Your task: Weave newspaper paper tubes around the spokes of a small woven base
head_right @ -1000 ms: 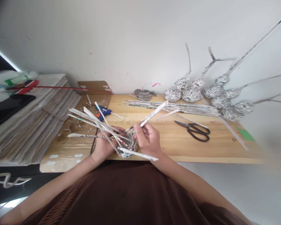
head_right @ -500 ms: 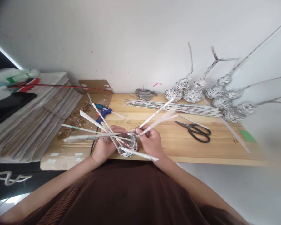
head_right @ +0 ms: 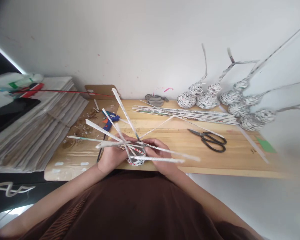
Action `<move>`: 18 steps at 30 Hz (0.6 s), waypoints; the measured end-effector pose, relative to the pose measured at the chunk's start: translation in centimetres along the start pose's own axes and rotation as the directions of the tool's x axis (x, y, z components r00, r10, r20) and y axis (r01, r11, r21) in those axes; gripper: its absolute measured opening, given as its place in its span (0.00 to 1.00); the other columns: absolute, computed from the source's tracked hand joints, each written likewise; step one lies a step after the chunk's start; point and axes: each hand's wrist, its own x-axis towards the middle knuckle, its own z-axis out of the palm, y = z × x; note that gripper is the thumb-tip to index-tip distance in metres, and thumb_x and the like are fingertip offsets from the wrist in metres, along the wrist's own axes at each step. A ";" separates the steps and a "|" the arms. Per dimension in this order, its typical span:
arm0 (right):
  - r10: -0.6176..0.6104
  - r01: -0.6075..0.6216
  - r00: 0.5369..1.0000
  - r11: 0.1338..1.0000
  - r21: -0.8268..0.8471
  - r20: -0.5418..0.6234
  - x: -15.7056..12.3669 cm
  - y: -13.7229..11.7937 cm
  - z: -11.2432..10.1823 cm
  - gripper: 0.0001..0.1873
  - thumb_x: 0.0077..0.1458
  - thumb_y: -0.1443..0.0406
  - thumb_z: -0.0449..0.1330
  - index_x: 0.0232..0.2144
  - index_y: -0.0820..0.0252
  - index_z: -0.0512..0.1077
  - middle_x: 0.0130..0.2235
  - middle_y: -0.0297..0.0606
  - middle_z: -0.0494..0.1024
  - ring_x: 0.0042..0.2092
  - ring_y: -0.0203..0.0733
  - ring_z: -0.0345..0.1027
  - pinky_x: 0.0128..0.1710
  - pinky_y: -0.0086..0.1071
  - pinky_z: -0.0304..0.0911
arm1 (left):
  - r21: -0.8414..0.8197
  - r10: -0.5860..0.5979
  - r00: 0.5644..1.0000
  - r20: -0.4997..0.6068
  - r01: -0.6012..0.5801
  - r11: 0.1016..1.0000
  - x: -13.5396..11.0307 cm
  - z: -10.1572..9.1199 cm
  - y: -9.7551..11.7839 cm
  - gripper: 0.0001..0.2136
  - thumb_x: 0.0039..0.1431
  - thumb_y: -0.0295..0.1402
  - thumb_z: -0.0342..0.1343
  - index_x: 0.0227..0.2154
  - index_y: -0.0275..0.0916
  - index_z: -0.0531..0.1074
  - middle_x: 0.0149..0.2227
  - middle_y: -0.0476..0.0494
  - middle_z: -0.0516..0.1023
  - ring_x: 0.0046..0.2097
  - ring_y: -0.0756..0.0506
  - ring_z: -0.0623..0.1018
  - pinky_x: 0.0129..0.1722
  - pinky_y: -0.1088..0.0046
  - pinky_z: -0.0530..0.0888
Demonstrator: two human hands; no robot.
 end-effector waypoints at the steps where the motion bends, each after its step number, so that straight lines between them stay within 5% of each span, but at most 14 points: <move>1: 0.013 -0.013 1.000 1.000 0.015 0.016 -0.1 -0.1 0.1 0.17 0.55 0.56 0.67 0.44 0.56 0.78 0.46 0.41 0.83 0.47 0.46 0.77 0.48 0.39 0.71 | 0.008 0.012 1.000 -0.002 -0.012 1.000 0.1 0.0 0.1 0.09 0.54 0.22 0.59 0.34 0.39 0.82 0.33 0.44 0.83 0.37 0.44 0.82 0.41 0.68 0.78; 7: 0.146 -0.139 0.984 0.987 0.076 -0.106 0.4 -0.6 1.0 0.20 0.50 0.51 0.69 0.41 0.58 0.79 0.41 0.42 0.84 0.44 0.49 0.78 0.47 0.42 0.72 | -0.024 0.018 0.999 0.033 -0.017 1.000 0.1 0.0 0.1 0.08 0.57 0.24 0.58 0.34 0.40 0.82 0.36 0.43 0.84 0.40 0.42 0.82 0.43 0.66 0.78; 18: 0.087 -0.084 0.991 0.996 0.032 -0.102 0.1 -0.6 1.6 0.12 0.54 0.57 0.65 0.37 0.57 0.80 0.41 0.41 0.84 0.43 0.46 0.78 0.44 0.38 0.72 | -0.230 -0.156 0.987 0.048 0.163 0.959 0.0 0.8 -0.3 0.04 0.57 0.31 0.63 0.35 0.39 0.80 0.35 0.43 0.82 0.38 0.44 0.82 0.42 0.67 0.79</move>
